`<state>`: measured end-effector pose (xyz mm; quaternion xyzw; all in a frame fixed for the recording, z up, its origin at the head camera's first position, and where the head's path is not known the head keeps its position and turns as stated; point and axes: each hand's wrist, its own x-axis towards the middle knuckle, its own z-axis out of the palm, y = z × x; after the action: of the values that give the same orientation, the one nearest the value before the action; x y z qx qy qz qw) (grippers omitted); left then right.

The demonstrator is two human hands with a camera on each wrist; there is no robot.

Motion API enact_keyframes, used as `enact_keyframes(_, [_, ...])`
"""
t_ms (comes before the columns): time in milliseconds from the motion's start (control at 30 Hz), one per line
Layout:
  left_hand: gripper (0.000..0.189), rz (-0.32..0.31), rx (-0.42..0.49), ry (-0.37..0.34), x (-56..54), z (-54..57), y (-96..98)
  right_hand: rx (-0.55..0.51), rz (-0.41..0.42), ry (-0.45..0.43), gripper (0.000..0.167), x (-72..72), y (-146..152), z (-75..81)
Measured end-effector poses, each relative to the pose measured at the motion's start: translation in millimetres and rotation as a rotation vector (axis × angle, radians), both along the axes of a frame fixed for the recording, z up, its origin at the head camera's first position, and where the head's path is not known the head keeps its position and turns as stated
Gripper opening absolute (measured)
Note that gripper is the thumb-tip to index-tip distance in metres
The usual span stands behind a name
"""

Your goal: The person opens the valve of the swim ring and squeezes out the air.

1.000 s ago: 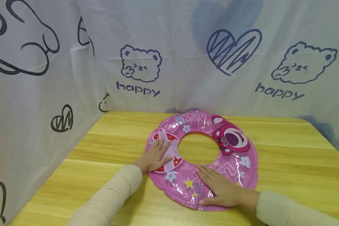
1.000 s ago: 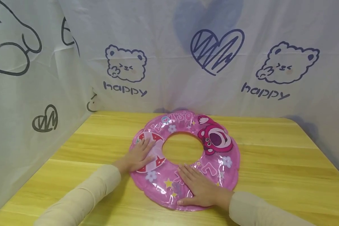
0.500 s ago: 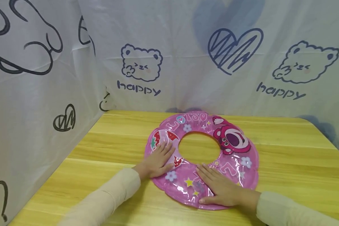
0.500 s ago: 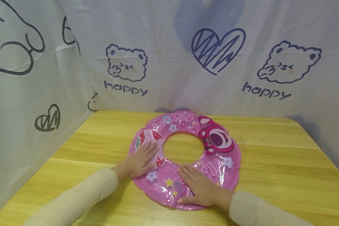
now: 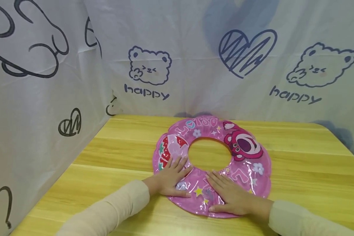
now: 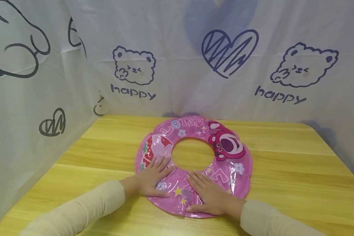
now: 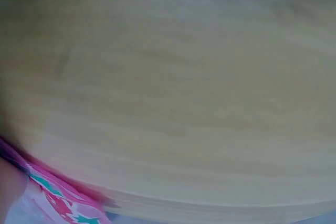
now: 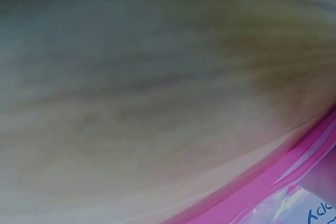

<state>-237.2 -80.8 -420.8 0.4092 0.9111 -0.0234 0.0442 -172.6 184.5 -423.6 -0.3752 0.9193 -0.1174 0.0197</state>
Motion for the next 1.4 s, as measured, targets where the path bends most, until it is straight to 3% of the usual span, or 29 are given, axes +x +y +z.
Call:
enact_keyframes(100, [0.094, -0.023, -0.016, 0.041, 4.2, 1.5, 5.4, -0.007, -0.007, 0.000, 0.090, 1.0, 1, -1.1])
enact_keyframes(200, [0.095, -0.038, 0.005, 0.005, 10.4, 3.6, 12.3, -0.002, -0.011, 0.006, 0.090, 1.5, 1, -1.8])
enact_keyframes(300, [0.095, -0.020, 0.005, -0.035, 15.2, 5.0, 18.2, 0.008, -0.020, 0.006, 0.090, 1.3, 2, -1.3])
enact_keyframes(600, [0.094, 0.023, -0.043, -0.033, 16.9, 5.1, 22.5, 0.029, -0.012, -0.026, 0.091, 0.3, 3, 3.1])
enact_keyframes(733, [0.093, 0.027, -0.033, -0.024, 19.3, 8.5, 24.9, 0.062, 0.036, -0.014, 0.093, -5.7, 11, 7.5])
enact_keyframes(967, [0.084, -0.047, -0.018, 0.024, 24.3, 21.8, 26.1, 0.064, 0.063, 0.178, 0.095, -14.7, 48, 9.1])
enact_keyframes(1133, [0.076, -0.157, 0.010, 0.022, 26.4, 22.2, 19.3, 0.025, 0.005, 0.191, 0.090, -17.8, 79, 7.8])
enact_keyframes(1267, [0.066, -0.229, 0.114, 0.027, 19.9, 24.7, 12.0, -0.004, -0.018, 0.167, 0.087, -19.6, 96, 9.6])
enact_keyframes(1333, [0.063, -0.215, 0.174, 0.023, 11.0, 27.7, 6.6, -0.007, -0.030, 0.135, 0.088, -20.5, 100, 11.7])
enact_keyframes(1400, [0.061, -0.150, 0.220, 0.023, -1.6, 31.1, -0.5, -0.012, -0.041, 0.116, 0.090, -22.3, 102, 14.1])
